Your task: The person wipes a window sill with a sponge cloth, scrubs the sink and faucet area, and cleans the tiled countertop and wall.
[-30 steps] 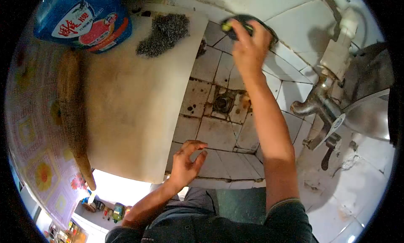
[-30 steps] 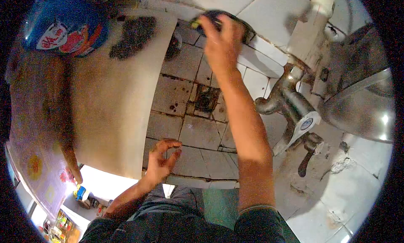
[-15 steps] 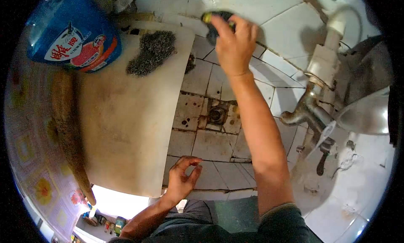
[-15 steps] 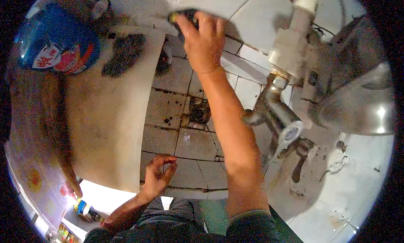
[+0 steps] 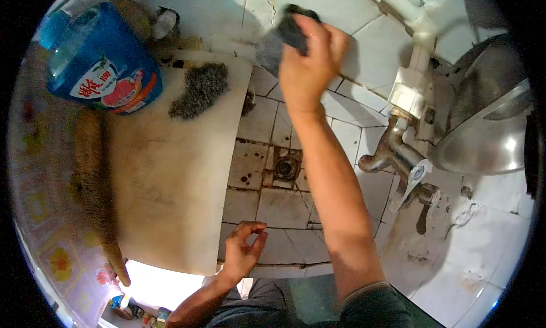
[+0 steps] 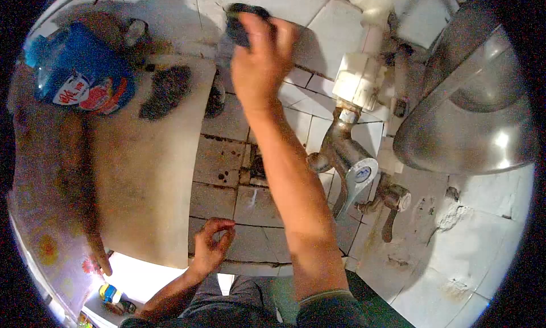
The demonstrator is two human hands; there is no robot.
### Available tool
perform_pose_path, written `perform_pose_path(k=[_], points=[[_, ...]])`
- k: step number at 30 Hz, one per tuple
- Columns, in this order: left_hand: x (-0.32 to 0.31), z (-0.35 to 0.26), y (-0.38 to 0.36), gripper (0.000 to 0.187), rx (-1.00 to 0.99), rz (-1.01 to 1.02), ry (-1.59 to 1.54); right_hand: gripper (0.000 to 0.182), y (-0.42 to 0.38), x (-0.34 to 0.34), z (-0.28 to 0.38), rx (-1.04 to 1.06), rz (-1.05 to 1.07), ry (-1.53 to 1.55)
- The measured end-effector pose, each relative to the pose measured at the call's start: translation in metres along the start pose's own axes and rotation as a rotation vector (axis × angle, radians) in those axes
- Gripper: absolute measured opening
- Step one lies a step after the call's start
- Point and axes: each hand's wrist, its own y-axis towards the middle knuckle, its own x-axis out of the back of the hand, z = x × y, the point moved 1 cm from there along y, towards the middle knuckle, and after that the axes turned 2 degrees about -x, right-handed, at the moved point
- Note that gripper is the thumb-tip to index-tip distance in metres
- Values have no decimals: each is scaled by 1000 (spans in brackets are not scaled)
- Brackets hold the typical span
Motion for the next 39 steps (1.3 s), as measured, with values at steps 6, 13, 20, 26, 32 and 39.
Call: perform_pose_path(k=[6, 13, 20, 26, 32, 39], points=[[-4, 6, -3, 22, 63, 13, -107, 42, 33, 51, -5, -920, -208, 471], [2, -2, -1, 18, 77, 67, -26, 52, 38, -44, 69, -314, -360, 185], [2, 2, -6, 21, 98, 69, -82, 47, 35, 1, 49, -708, -514, 671], [-1, 4, -6, 21, -10, 54, -58, 52, 35, -68, 91, -572, -421, 435], [-3, 2, -7, 21, 79, 63, -151, 58, 23, -45, 98, -795, -296, 581], [-2, 3, -7, 20, 106, 103, -127, 59, 48, -15, 74, -895, -584, 709]])
